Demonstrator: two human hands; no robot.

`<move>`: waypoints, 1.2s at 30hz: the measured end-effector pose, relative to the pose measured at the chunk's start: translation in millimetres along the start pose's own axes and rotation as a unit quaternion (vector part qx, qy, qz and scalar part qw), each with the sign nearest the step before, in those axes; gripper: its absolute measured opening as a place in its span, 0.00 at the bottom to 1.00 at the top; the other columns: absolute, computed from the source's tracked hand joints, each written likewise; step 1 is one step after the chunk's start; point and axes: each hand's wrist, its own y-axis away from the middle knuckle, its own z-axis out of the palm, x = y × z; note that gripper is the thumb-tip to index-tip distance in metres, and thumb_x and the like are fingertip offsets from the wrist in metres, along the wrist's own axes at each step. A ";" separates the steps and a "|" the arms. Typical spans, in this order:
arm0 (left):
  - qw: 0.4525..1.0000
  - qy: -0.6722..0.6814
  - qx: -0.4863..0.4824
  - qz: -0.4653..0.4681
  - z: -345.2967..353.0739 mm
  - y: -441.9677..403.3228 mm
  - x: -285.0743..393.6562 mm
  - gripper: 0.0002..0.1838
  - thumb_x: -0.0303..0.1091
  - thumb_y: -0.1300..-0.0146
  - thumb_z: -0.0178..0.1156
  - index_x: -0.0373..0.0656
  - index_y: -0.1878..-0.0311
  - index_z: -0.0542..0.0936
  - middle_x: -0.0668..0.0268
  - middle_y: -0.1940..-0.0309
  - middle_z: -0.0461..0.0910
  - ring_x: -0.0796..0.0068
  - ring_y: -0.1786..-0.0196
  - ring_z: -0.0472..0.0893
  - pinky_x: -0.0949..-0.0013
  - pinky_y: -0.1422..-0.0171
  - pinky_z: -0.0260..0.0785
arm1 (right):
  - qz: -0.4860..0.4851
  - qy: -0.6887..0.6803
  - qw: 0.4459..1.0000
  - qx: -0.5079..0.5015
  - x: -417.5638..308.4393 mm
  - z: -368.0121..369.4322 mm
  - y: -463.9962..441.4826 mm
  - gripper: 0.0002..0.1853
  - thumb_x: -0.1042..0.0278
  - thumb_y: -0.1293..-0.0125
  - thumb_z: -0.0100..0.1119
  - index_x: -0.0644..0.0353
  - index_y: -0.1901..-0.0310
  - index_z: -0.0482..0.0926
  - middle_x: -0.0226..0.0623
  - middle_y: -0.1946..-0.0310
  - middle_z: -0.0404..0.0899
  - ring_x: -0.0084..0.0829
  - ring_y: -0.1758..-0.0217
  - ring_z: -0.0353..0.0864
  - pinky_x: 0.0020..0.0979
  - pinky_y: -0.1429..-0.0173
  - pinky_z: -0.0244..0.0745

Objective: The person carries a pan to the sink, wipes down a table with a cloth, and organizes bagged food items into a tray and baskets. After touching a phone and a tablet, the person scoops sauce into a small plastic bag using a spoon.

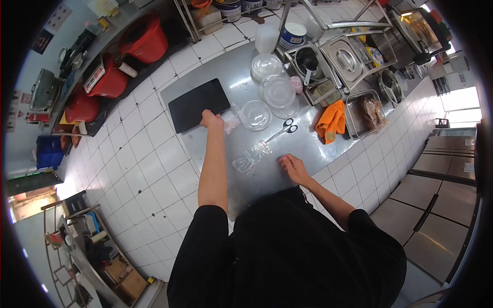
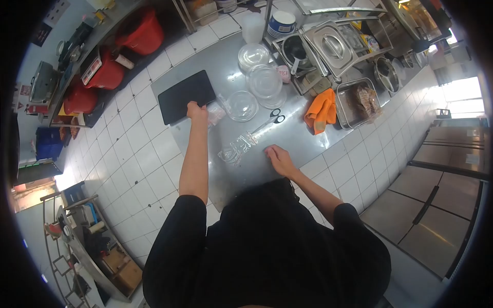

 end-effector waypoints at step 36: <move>0.663 -0.499 -0.380 0.409 195.8 342.2 -127.9 0.10 0.30 0.33 0.61 0.38 0.51 0.76 0.62 0.59 0.81 0.71 0.59 0.80 0.67 0.52 0.73 | -0.045 -0.264 0.962 0.062 -7.2 -495.5 -99.5 0.10 0.63 0.35 0.66 0.59 0.58 0.80 0.37 0.60 0.81 0.31 0.61 0.81 0.31 0.60 0.76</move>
